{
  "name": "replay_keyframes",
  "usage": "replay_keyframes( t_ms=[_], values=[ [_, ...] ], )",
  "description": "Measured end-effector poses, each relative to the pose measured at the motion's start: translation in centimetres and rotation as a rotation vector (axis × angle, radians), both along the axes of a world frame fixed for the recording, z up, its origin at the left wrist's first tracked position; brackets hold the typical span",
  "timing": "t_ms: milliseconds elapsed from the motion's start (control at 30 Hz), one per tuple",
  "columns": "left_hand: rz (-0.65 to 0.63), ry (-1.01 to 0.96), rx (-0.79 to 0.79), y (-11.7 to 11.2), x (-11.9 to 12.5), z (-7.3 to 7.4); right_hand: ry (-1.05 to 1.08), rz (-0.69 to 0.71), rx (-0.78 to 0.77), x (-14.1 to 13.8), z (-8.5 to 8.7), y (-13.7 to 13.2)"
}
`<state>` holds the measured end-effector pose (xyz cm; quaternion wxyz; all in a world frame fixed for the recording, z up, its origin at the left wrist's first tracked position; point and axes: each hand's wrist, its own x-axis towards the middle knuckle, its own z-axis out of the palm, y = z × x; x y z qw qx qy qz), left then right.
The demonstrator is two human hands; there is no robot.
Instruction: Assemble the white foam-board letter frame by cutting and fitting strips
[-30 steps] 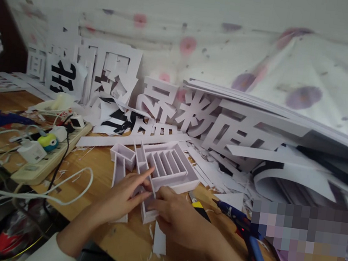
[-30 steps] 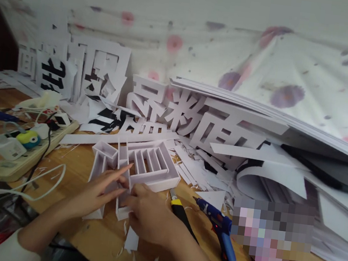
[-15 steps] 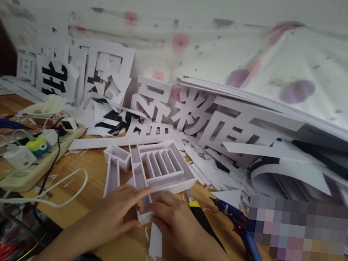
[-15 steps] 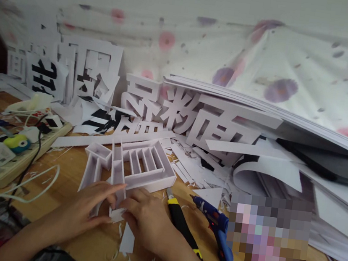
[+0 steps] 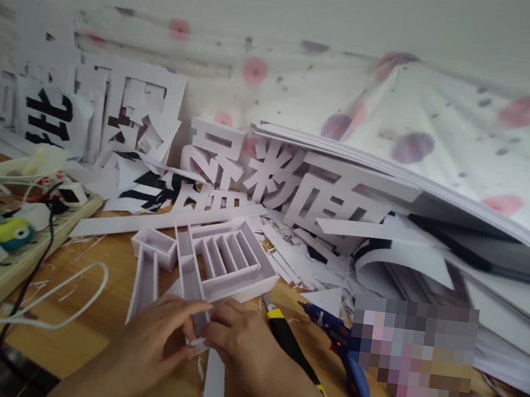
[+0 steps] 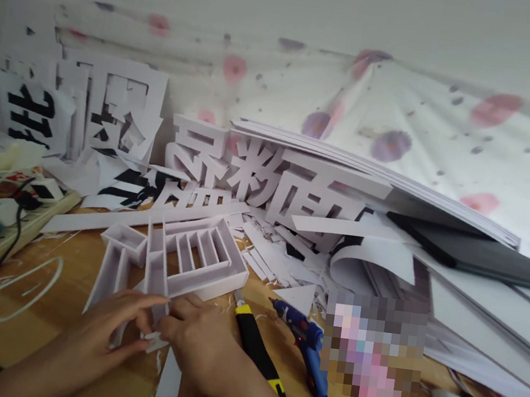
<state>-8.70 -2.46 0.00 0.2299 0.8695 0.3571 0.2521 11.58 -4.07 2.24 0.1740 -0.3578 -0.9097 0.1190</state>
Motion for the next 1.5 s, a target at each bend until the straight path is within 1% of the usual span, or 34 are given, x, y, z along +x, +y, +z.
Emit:
replay_keyframes(
  t_ms=[133, 233, 433, 567, 667, 800, 933, 1000, 1067, 1167, 1233, 1267, 1333, 1433, 1500],
  values=[
    [0.014, -0.009, 0.014, 0.0, -0.1, -0.6, -0.007, 0.004, 0.029, 0.0, 0.0, 0.1],
    [0.015, -0.002, 0.018, 0.1, -0.1, -0.7, 0.012, 0.015, 0.025, 0.1, -0.3, 0.2],
    [0.057, 0.017, 0.002, 0.1, 0.2, -0.3, 0.055, 0.032, 0.025, 0.4, -0.9, 0.5],
    [0.129, 0.029, -0.075, 0.0, 0.6, 0.1, 0.043, 0.025, 0.053, 0.3, -0.9, 0.5],
    [0.137, 0.059, -0.120, 0.0, 0.9, 0.6, 0.045, 0.016, 0.072, 0.3, -1.0, 0.6],
    [0.100, 0.063, -0.158, -0.3, 0.5, 0.7, 0.129, 0.056, 0.017, 0.8, -1.4, 0.6],
    [0.043, 0.043, -0.155, -0.8, -0.4, 0.4, 0.267, 0.068, -0.101, 1.5, -1.5, 0.7],
    [0.031, 0.035, -0.149, -0.9, -0.7, 0.4, 0.345, 0.039, -0.164, 1.7, -1.3, 0.7],
    [0.016, 0.036, -0.141, -0.9, -0.8, 0.7, 0.447, -0.019, -0.209, 1.7, -1.2, 0.7],
    [0.020, 0.042, -0.123, -0.7, -0.8, 1.0, 0.522, -0.221, -0.251, 1.5, -1.3, 0.7],
    [0.045, 0.034, -0.099, -0.7, -0.7, 0.9, 0.505, -0.354, -0.256, 1.3, -1.6, 0.7],
    [0.059, 0.025, -0.079, -0.7, -0.6, 0.7, 0.487, -0.393, -0.259, 1.2, -1.8, 0.7],
    [0.079, -0.001, -0.024, -1.0, -0.6, 0.3, 0.458, -0.414, -0.263, 1.1, -2.0, 0.7],
    [0.129, -0.050, 0.049, -1.6, -0.7, -0.2, 0.409, -0.402, -0.270, 0.8, -2.2, 0.5],
    [0.192, -0.081, 0.041, -1.8, -0.9, -0.3, 0.369, -0.375, -0.285, 0.5, -2.2, 0.4]
  ],
)
